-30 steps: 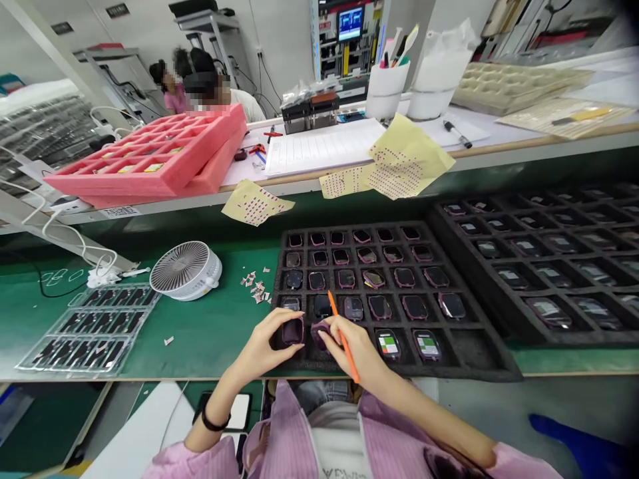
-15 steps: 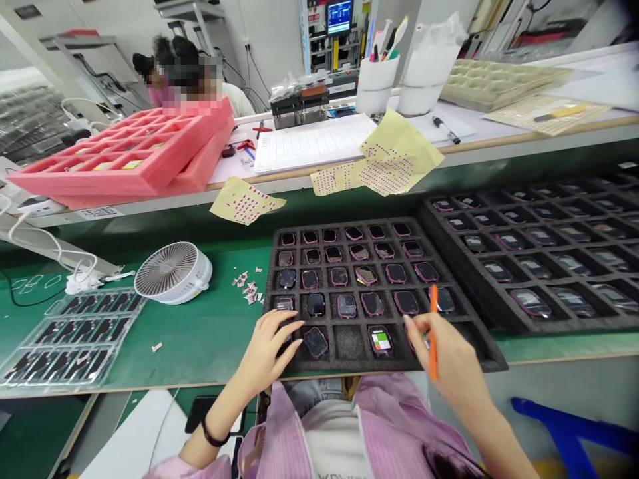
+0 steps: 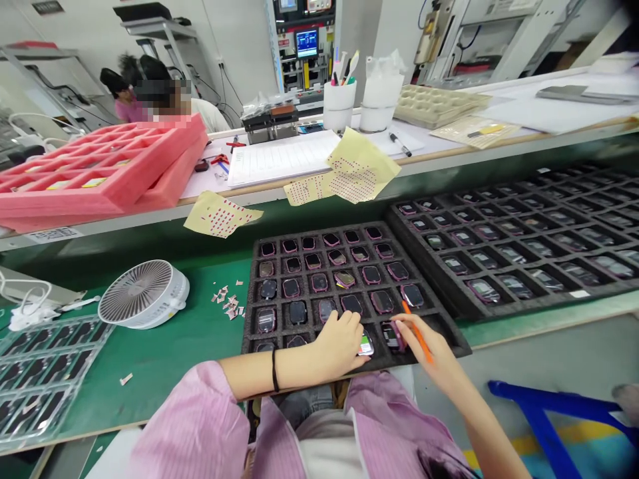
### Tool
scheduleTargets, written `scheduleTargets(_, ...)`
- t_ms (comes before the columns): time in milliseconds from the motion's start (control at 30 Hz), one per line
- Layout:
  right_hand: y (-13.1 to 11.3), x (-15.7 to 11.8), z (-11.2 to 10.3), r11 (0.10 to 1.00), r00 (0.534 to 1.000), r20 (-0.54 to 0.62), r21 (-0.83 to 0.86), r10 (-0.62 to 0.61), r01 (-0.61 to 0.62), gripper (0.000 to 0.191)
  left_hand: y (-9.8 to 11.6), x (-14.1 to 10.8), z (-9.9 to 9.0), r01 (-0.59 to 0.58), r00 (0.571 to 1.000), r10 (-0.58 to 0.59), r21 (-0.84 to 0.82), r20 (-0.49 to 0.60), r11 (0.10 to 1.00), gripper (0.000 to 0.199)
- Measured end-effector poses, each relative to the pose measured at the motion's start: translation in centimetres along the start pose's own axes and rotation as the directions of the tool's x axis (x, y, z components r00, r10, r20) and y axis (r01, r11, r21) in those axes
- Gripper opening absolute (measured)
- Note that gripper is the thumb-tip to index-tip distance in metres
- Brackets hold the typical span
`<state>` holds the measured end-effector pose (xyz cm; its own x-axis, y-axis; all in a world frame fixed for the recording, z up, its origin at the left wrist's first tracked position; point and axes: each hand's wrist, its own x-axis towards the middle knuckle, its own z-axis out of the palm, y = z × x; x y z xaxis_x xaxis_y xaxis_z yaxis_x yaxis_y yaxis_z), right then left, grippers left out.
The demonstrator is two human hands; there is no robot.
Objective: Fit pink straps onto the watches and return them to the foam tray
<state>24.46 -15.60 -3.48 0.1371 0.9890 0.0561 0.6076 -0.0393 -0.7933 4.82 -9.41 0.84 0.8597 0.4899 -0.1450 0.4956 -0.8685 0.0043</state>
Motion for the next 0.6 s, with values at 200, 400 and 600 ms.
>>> scheduleTargets(200,-1.5,0.4,-0.1,0.999,0.993,0.121,0.038,0.003,-0.008,0.034,-1.1,1.0,-0.8,-0.017,0.997,0.026,-0.13,0.07,0.991,0.042)
scheduleTargets(400,-1.7,0.3,-0.8,0.999,0.978,0.207,0.042,-0.011,0.003,0.035,-3.3,1.3,1.2,0.011,0.997,-0.051,-0.563,-0.055,0.827,0.05)
scheduleTargets(600,-0.1,0.4,-1.3,0.99,0.984,0.179,0.139,-0.007,-0.018,0.044,-5.9,1.4,0.8,0.087,0.977,-0.188,-0.994,0.097,-0.061,0.054)
